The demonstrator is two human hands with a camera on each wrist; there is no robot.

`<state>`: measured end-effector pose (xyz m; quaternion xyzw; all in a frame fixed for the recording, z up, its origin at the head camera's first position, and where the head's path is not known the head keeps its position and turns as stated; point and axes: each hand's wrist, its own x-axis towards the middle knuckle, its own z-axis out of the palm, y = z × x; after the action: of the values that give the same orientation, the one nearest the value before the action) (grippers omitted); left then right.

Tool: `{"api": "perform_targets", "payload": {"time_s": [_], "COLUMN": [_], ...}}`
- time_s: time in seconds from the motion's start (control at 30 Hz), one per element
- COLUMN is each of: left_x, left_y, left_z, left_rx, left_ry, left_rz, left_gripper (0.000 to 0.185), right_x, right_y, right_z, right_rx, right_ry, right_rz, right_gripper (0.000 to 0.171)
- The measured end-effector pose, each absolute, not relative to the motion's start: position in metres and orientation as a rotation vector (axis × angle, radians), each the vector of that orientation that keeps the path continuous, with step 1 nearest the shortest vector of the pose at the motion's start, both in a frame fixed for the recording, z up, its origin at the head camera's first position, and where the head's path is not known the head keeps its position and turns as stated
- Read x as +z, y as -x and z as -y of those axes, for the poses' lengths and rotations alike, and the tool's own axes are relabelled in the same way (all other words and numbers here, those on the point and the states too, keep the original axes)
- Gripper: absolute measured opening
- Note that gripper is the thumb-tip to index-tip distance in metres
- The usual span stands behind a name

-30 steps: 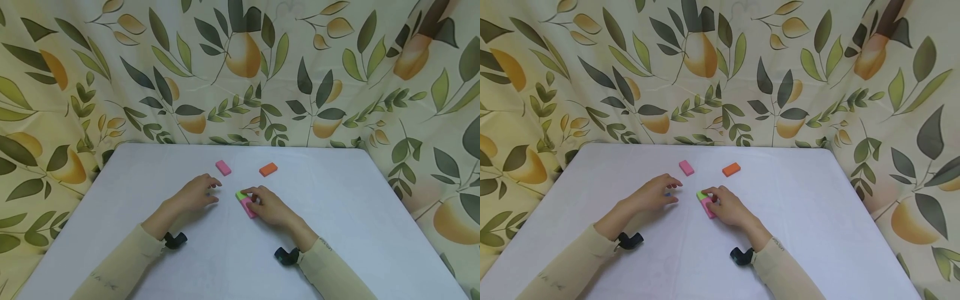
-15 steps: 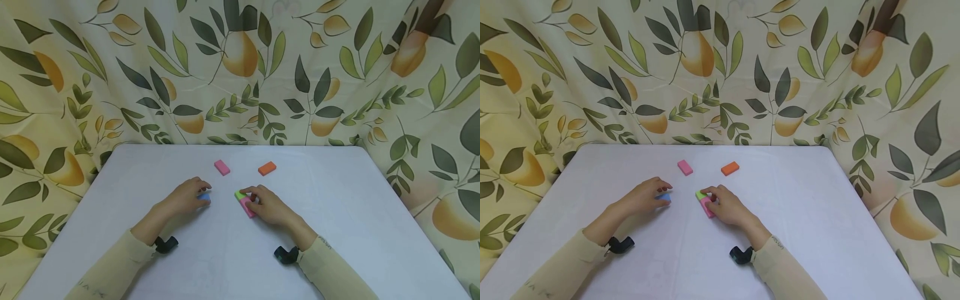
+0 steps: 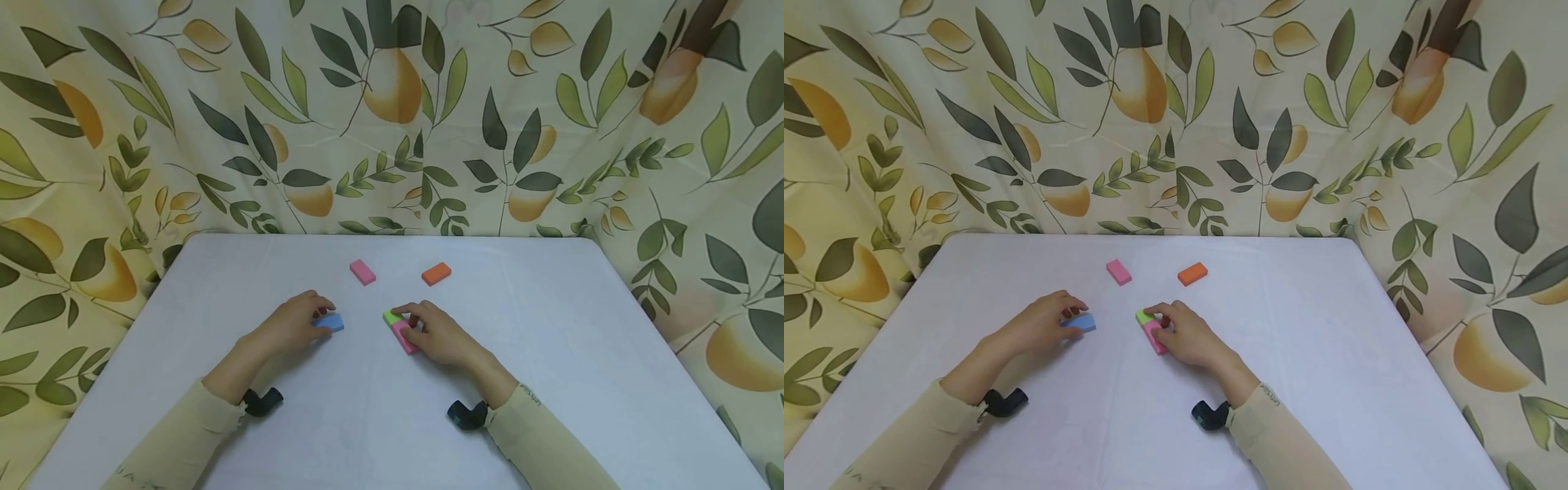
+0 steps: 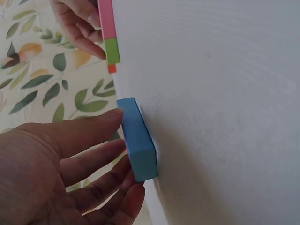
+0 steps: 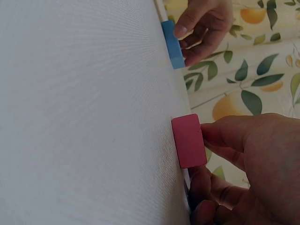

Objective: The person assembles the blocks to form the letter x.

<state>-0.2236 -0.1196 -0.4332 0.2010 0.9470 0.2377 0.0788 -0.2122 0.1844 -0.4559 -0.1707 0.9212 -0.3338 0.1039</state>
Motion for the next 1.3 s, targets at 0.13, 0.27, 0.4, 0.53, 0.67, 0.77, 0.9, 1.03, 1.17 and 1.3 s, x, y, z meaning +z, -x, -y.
{"api": "perform_targets", "payload": {"time_s": [0.13,0.27,0.4,0.53,0.67,0.77,0.9,1.03,1.17,1.3], "left_x": [-0.4335,-0.4346,-0.4354,-0.4364,-0.4378,-0.4383,-0.4381,-0.4381,-0.437,-0.4344], "left_y": [0.2235,0.2248,0.2263,0.2273,0.2277,0.2275,0.2267,0.2262,0.2262,0.2251], "left_z": [0.1213,0.1209,0.1203,0.12,0.12,0.1202,0.121,0.1214,0.1199,0.1186], "left_rx": [0.72,0.711,0.7,0.701,0.702,0.703,0.712,0.723,0.725,0.721], "left_ry": [-0.587,-0.579,-0.58,-0.576,-0.566,-0.561,-0.568,-0.567,-0.562,-0.556], "left_rz": [-2.822,-2.829,-2.833,-2.832,-2.833,-2.834,-2.837,-2.836,-2.829,-2.822], "left_gripper": [0.039,0.036,0.033,0.034,0.034,0.034,0.034,0.034,0.034,0.034], "right_x": [-0.4559,-0.4552,-0.4546,-0.4548,-0.4554,-0.4555,-0.4545,-0.4535,-0.4529,-0.4542], "right_y": [0.2131,0.2138,0.2141,0.2142,0.2147,0.2146,0.2136,0.2126,0.2126,0.2132], "right_z": [-0.1842,-0.1841,-0.1839,-0.1838,-0.1837,-0.1835,-0.1828,-0.1823,-0.1822,-0.1818], "right_rx": [-0.981,-0.984,-0.984,-0.975,-0.968,-0.965,-0.973,-0.986,-0.987,-0.99], "right_ry": [0.504,0.504,0.501,0.501,0.493,0.489,0.488,0.478,0.47,0.478], "right_rz": [-2.717,-2.711,-2.702,-2.706,-2.71,-2.709,-2.706,-2.693,-2.683,-2.683], "right_gripper": [0.037,0.038,0.038,0.038,0.038,0.038,0.038,0.038,0.038,0.039]}}
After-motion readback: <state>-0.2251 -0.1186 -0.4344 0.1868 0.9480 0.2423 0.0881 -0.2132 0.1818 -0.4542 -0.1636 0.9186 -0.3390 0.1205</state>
